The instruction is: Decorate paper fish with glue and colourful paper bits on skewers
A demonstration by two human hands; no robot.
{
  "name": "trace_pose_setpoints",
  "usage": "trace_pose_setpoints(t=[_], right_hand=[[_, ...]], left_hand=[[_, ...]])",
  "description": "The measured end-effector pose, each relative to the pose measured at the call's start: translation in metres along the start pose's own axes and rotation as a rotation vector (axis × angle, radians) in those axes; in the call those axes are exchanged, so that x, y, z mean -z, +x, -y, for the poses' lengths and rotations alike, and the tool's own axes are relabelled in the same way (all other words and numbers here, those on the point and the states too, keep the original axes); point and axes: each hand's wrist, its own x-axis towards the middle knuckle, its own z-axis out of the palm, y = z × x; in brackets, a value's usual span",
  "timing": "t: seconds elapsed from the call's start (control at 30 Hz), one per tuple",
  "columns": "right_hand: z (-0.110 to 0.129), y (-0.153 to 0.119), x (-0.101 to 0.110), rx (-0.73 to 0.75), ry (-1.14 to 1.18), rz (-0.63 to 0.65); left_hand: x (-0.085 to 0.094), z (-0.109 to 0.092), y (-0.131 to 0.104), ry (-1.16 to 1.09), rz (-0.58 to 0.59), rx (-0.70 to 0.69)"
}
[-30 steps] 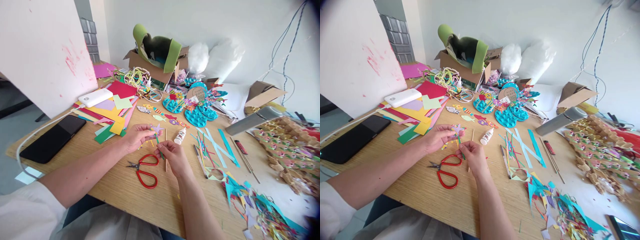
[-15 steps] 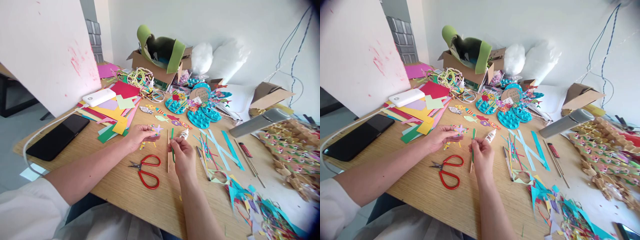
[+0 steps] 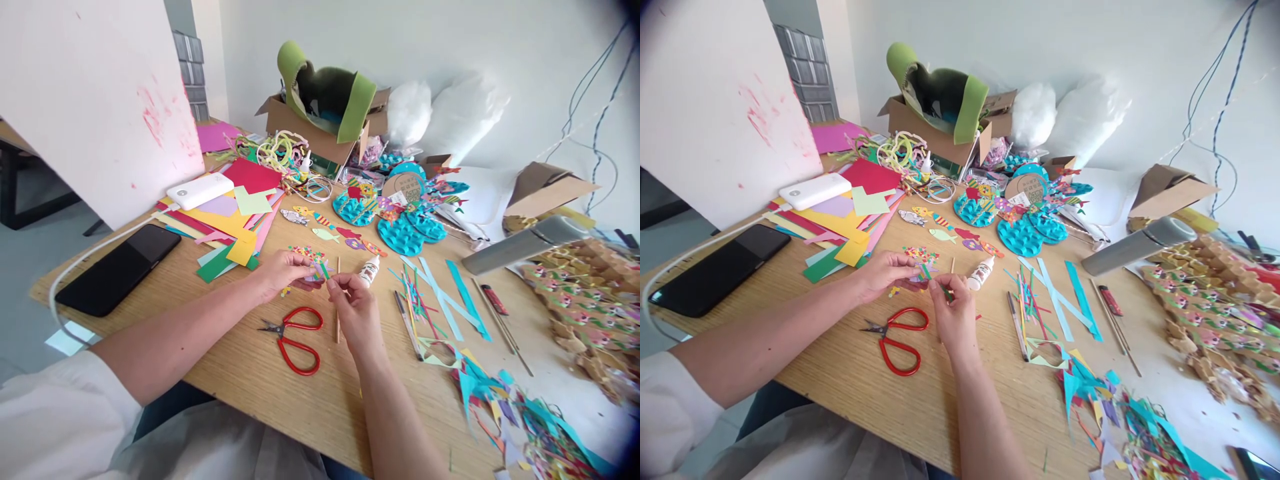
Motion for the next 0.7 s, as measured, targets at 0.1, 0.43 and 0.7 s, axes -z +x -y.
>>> trace_pose_setpoints(t=[0.1, 0.43, 0.7], right_hand=[[0.0003, 0.0004, 0.0000, -0.032, 0.042, 0.030], [0.0078, 0.0001, 0.0005, -0.141, 0.093, 0.027], [0.0081, -0.0003, -0.0016, -0.211, 0.139, -0.004]], left_hand=[[0.0001, -0.0006, -0.0006, 0.013, 0.027, 0.016], [0.0003, -0.0024, -0.0010, 0.028, 0.039, 0.021], [-0.0005, -0.0036, -0.0024, 0.006, 0.022, 0.026]])
